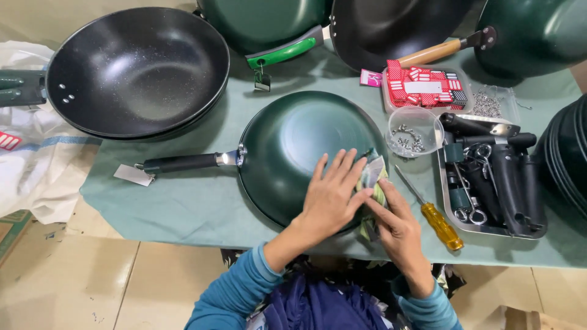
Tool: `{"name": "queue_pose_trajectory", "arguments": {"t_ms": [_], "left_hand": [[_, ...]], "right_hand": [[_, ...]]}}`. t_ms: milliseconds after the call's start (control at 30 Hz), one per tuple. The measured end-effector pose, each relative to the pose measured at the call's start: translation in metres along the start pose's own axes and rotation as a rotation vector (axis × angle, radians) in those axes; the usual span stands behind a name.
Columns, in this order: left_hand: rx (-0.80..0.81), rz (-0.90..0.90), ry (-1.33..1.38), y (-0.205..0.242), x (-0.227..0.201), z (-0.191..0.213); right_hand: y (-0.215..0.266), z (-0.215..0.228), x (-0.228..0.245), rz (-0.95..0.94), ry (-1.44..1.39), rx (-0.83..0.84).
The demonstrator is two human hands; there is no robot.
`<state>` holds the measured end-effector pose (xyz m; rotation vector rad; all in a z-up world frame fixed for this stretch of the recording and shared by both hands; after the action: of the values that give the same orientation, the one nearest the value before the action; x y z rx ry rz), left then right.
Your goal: Cleaning woks with a cloth and preparing handles and screws for assembly.
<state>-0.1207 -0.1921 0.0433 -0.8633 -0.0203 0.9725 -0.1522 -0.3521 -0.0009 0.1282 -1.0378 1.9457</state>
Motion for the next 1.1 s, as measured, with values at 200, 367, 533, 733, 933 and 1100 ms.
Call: {"name": "queue_pose_trajectory", "arguments": {"t_ms": [200,367,533,733,933,1100], "left_hand": [[0.135,-0.085,-0.091,0.007,-0.056,-0.027],[0.121,-0.193,-0.025,0.03,-0.069,-0.096],[0.226,-0.17,-0.062,0.034,-0.067,-0.113],[0.222,-0.136,0.058,0.023,-0.061,-0.08],[0.096,-0.09,-0.032,0.01,-0.035,-0.043],[0.028,-0.01,-0.049,0.003,0.003,-0.024]], "right_hand": [[0.012,0.031,-0.022,-0.033,0.287,0.056],[0.037,0.016,-0.072,0.02,0.582,0.03],[0.008,0.038,-0.055,-0.172,0.295,0.152],[-0.039,0.043,-0.038,-0.325,0.15,0.15],[-0.101,-0.001,-0.048,-0.208,-0.013,0.273],[-0.155,-0.056,-0.072,-0.159,0.071,0.433]]}}
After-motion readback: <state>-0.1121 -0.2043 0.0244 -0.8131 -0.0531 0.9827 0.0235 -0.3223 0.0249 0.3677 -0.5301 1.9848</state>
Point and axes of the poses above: each hand's wrist, its own y-axis away from the middle knuckle, its own z-axis out of the back of the hand, x = y × z, the point moved 7 cm from there along -y, towards the middle knuckle, and after that the axes turned 2 degrees about x, right-handed, at the moved point
